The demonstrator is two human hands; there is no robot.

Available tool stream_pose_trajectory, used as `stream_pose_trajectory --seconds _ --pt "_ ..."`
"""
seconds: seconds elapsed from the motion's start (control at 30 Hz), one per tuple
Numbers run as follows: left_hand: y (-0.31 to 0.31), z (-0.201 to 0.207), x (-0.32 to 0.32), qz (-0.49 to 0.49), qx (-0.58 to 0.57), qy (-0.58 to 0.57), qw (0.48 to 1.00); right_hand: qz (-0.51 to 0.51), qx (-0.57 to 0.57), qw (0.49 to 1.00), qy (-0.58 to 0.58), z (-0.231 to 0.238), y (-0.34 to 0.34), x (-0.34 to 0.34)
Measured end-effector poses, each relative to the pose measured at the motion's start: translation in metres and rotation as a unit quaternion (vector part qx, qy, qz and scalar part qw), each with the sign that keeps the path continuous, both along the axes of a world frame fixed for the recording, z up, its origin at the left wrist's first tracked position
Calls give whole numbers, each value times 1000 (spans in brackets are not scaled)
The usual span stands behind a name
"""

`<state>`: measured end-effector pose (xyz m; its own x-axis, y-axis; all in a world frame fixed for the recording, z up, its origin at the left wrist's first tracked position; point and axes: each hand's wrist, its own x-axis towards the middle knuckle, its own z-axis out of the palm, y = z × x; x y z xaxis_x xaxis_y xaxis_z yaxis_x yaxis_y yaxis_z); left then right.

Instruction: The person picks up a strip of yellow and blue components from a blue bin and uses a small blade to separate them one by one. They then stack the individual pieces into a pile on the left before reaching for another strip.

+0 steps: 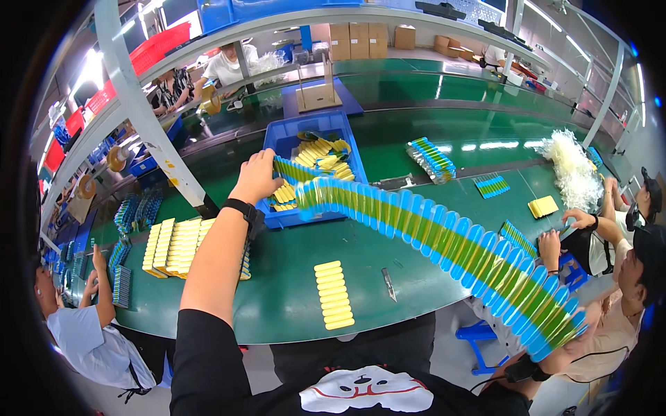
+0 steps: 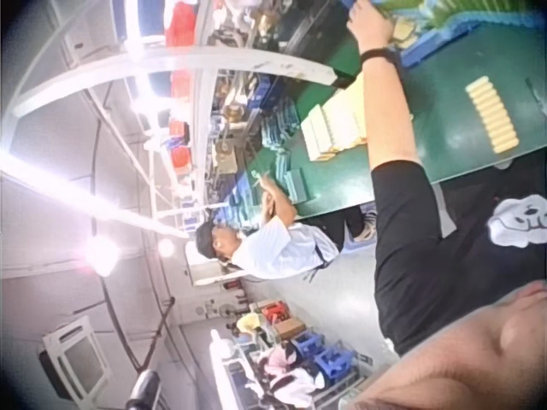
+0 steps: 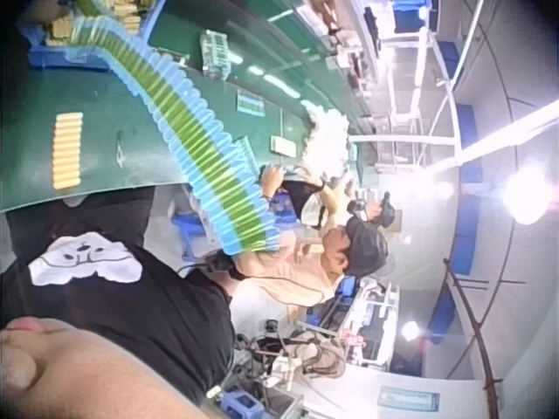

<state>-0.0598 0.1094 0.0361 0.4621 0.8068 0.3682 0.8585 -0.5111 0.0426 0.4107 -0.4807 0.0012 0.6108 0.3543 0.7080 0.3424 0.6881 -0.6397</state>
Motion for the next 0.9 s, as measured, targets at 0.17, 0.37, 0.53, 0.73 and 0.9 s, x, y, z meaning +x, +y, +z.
stream_pose_trajectory --seconds 0.17,0.37,0.53,0.73,0.9 --pt "14 -8 20 -12 6 9 1000 444 -110 822 -338 116 74 -52" --pt "31 -16 22 0 17 23 1000 488 -50 846 -207 118 78 -58" --pt "51 -21 11 47 -5 13 999 500 10 862 -88 118 81 -60" --pt "41 -13 26 82 -36 -91 992 489 87 867 52 120 81 -64" --pt "12 3 39 90 -138 71 984 498 142 846 129 122 109 -76"
